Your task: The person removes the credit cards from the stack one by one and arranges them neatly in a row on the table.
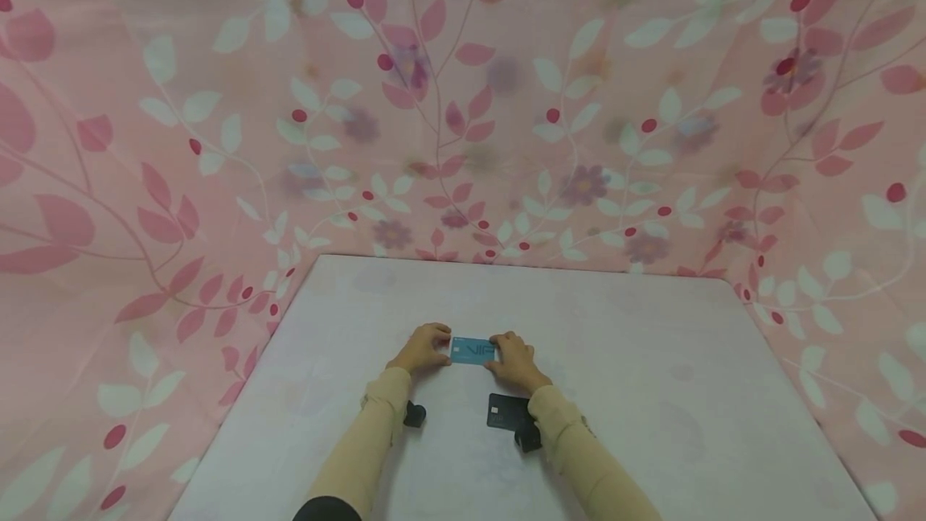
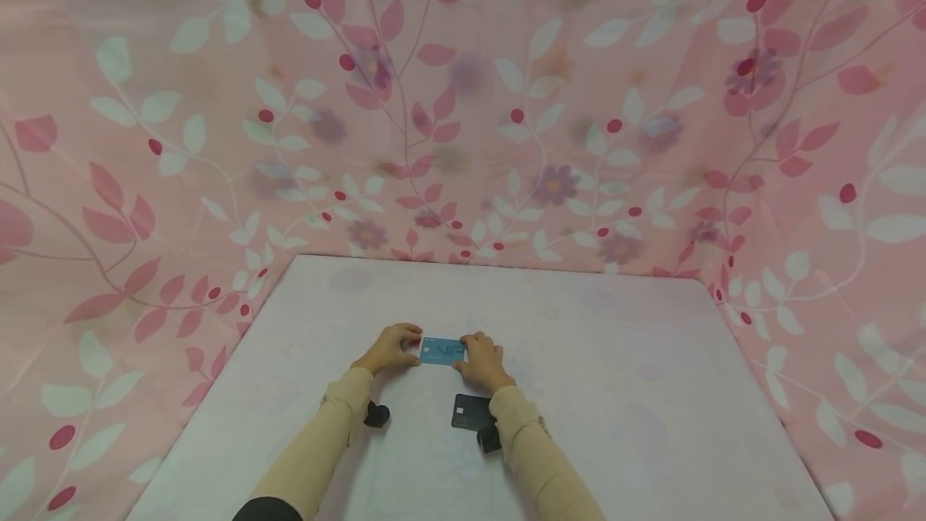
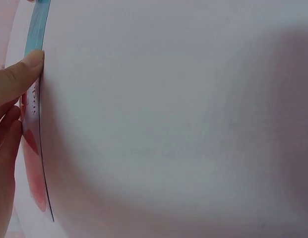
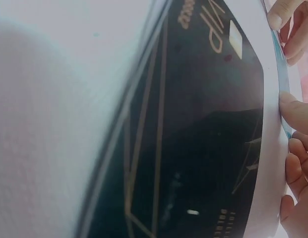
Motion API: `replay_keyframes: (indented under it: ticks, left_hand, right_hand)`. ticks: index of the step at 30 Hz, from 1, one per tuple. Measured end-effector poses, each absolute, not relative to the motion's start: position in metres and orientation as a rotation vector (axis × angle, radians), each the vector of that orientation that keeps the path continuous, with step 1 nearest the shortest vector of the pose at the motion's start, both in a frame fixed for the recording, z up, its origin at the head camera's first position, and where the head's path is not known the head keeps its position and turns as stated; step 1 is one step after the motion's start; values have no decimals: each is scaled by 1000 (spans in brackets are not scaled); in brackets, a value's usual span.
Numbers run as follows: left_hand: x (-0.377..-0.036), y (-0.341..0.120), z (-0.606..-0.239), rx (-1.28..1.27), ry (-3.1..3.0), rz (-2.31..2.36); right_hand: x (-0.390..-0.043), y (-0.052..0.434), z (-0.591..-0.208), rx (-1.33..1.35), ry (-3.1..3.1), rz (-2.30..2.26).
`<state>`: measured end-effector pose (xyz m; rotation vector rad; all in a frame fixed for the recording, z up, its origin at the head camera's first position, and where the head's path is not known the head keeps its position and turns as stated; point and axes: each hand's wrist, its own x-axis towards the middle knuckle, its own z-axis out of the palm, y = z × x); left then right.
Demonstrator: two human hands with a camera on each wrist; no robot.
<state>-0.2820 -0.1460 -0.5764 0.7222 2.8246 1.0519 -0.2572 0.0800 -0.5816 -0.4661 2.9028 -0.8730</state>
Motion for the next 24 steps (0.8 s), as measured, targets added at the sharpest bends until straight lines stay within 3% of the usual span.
replay_keyframes:
  ticks: [24]
  left_hand:
    - [-281, -144, -570, 694, 2786, 935]
  right_hand:
    - [-257, 83, -579, -527, 2861, -884]
